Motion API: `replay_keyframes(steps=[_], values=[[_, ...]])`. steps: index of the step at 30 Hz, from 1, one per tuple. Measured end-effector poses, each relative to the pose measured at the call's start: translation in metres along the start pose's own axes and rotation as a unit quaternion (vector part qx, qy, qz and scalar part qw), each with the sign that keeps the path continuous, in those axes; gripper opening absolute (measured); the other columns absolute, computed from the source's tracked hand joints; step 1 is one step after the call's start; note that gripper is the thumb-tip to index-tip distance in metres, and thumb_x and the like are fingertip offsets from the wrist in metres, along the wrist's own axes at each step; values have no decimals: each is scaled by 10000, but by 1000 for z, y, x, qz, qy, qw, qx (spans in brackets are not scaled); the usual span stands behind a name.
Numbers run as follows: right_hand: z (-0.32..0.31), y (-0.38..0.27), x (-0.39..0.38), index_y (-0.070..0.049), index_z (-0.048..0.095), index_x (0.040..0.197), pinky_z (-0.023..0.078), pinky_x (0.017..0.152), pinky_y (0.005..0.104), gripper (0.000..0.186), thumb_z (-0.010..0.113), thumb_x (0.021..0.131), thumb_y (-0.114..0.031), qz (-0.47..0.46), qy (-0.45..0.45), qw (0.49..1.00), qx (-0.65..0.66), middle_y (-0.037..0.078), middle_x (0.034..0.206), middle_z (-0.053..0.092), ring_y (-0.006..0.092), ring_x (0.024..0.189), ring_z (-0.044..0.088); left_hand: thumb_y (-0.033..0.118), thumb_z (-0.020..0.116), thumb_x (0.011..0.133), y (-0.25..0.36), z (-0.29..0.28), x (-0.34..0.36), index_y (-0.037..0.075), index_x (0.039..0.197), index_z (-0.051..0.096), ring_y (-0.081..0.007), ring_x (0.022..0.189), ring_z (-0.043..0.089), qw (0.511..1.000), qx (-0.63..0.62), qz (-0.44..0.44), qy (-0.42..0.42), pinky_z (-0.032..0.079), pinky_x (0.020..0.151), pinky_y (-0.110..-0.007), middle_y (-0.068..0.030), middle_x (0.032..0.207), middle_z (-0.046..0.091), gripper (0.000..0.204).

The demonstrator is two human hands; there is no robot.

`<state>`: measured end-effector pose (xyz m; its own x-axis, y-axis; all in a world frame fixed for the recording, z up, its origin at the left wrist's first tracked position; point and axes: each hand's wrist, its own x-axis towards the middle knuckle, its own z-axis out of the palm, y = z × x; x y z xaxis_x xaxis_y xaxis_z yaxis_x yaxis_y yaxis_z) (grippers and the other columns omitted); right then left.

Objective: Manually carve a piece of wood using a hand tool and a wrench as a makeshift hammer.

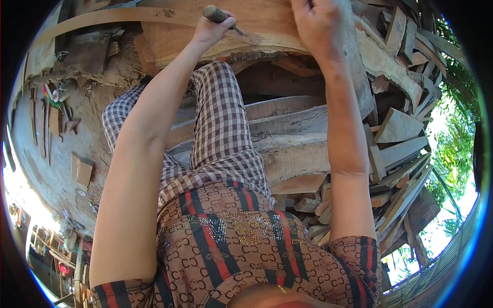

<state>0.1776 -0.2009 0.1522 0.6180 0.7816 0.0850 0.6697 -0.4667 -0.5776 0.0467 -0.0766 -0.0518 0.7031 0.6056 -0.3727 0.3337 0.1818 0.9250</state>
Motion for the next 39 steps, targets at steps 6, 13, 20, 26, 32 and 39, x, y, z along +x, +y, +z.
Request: replay_keyframes(steps=[6, 13, 20, 26, 32, 39], values=[[29, 9, -4, -113, 639, 922, 491, 586, 461, 260, 518, 893, -340, -267, 72, 957, 90, 151, 725, 639, 361, 688, 622, 242, 669, 766, -2, 6, 1, 97, 860, 680, -92, 743, 604, 998, 38, 52, 4, 479, 729, -264, -10, 795, 668, 173], [25, -14, 2, -162, 631, 913, 495, 520, 405, 181, 570, 865, -326, -232, -66, 969, 57, 129, 681, 637, 309, 619, 626, 162, 675, 822, -5, -3, 7, 18, 982, 604, -120, 726, 633, 998, -18, 34, -50, 550, 616, -252, -52, 821, 649, 227], [55, 29, 3, -144, 629, 867, 482, 494, 393, 182, 576, 863, -318, -257, -71, 963, -32, 127, 659, 633, 297, 589, 622, 178, 682, 824, -30, -8, 21, 13, 992, 605, -127, 750, 647, 997, -35, 53, -35, 548, 614, -251, -55, 843, 655, 247], [15, -23, 2, -22, 589, 1058, 495, 586, 327, 251, 592, 883, -202, -286, -15, 956, 71, 154, 809, 649, 244, 697, 646, 198, 685, 823, -34, -15, 21, 22, 959, 619, -105, 733, 627, 999, -13, 9, -35, 532, 594, -242, -31, 826, 641, 232], [46, 28, -1, -172, 628, 1094, 475, 575, 405, 274, 552, 893, -343, -330, 94, 936, 75, 152, 756, 631, 334, 670, 610, 206, 683, 823, -24, 0, 20, 26, 947, 626, -100, 729, 622, 996, -68, 59, -25, 521, 590, -238, -34, 808, 645, 226], [38, 58, -52, -123, 626, 909, 478, 618, 473, 253, 505, 896, -345, -51, -97, 993, -46, 172, 739, 632, 364, 719, 621, 181, 648, 847, -20, -1, -1, 18, 995, 619, -176, 842, 651, 996, -57, -28, -58, 565, 717, -267, -93, 960, 641, 222]])
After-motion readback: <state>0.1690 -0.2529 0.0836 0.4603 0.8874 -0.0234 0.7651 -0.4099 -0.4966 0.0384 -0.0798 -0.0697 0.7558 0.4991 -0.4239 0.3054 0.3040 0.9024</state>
